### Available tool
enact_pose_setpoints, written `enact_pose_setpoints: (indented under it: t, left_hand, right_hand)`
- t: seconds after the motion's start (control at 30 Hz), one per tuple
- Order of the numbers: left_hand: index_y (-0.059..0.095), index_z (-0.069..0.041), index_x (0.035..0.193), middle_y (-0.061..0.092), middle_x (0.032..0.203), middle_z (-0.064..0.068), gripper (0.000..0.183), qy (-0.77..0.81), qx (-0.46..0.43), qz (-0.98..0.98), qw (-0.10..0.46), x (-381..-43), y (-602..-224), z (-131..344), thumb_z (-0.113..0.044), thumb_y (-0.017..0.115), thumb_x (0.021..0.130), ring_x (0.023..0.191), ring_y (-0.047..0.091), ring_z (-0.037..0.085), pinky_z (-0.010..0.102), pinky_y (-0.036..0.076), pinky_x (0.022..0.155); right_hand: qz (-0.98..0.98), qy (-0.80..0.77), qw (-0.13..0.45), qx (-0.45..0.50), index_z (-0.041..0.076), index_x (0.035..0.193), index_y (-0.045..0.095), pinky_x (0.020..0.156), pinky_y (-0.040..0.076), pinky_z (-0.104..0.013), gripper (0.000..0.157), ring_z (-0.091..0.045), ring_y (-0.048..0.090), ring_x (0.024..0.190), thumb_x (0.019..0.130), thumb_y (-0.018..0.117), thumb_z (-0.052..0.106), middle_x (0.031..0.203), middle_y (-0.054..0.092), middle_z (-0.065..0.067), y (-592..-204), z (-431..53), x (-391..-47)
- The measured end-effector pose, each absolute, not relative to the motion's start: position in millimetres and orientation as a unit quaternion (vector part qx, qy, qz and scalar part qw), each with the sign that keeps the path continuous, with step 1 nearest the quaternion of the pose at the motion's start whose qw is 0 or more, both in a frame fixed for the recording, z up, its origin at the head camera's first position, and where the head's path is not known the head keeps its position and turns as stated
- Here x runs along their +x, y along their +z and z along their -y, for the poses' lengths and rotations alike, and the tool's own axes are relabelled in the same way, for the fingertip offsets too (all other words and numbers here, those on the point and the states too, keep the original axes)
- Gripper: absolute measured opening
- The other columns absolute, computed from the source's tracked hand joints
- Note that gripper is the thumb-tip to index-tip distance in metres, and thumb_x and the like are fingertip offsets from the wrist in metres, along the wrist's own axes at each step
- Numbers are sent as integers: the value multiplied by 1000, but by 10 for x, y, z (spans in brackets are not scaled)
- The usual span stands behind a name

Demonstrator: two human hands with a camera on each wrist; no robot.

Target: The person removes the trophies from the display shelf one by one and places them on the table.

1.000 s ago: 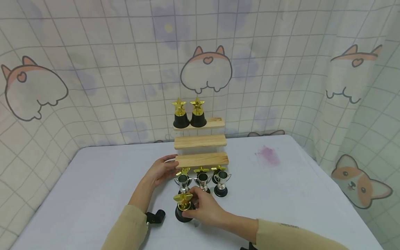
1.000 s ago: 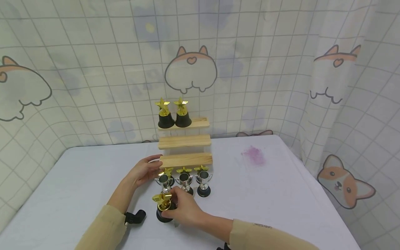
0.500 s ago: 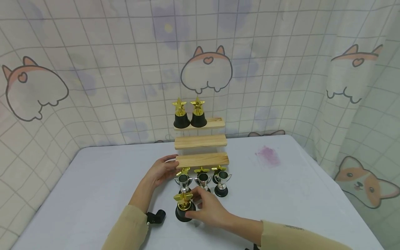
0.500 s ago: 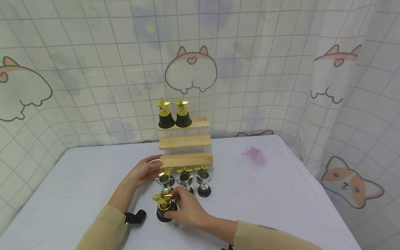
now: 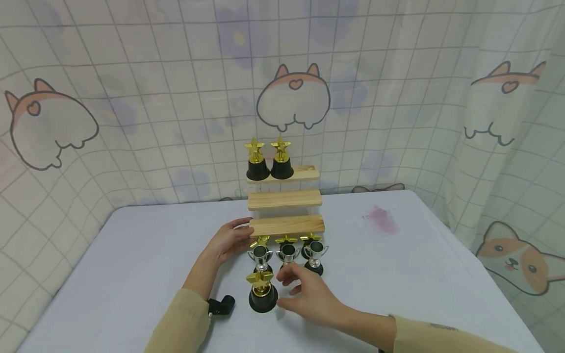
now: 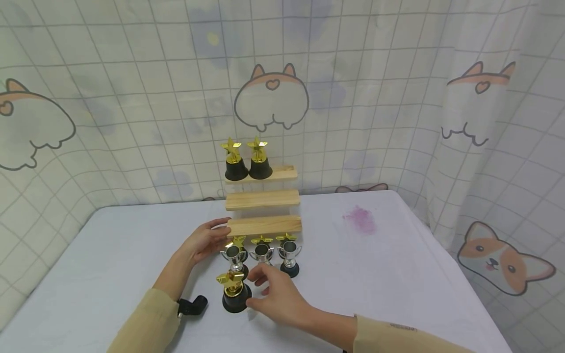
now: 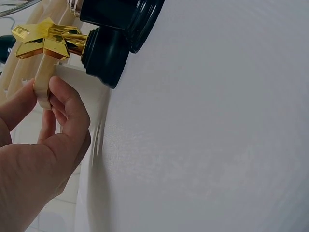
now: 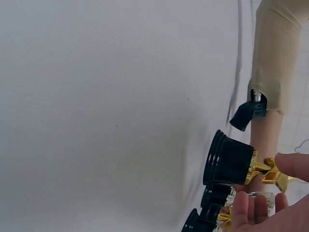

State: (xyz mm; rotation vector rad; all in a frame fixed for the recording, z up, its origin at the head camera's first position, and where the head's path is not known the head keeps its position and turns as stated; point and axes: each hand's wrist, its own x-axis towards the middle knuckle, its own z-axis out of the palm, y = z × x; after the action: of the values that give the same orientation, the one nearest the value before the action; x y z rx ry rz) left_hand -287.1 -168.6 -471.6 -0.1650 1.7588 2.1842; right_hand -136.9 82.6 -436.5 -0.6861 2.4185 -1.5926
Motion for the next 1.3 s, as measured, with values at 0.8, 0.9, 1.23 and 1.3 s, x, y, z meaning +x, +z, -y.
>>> enact_pose_setpoints:
  t: [0.8,0.9,1.23,1.3]
  left_hand:
    - [39,2,153,53,137,21,58,764,-61,-621,166,-2866,-4719,1684,0,62,100,99,67,17,27,59,80]
    - [39,3,153,53,137,22,57,763,-61,-622,165,-2867,-4716,1686,0,62,100,98,67,17,26,59,80]
    - [39,3,153,52,140,24,58,762,-59,-623,166,-2889,-4739,1692,-1,63,100,101,67,18,27,59,81]
    - [39,3,153,52,140,24,58,762,-58,-624,166,-2891,-4736,1692,-1,63,100,101,67,18,28,59,82]
  right_hand:
    - [-787,-565,3,-249,5,113,63,81,58,-30,26,-30,61,100,91,77,3,106,64,-6,-3804,-1094,-1510]
    - [-788,-562,-7,-250,4,114,62,83,57,-31,26,-27,61,101,92,76,4,108,65,-8,-3740,-1122,-1579]
    - [-800,-550,-25,-239,4,116,62,92,56,-40,25,-25,61,107,94,74,7,111,65,-6,-3579,-1183,-1853]
    - [-801,-551,-27,-231,5,115,63,92,56,-41,24,-24,60,107,94,74,8,112,65,-6,-3550,-1189,-1914]
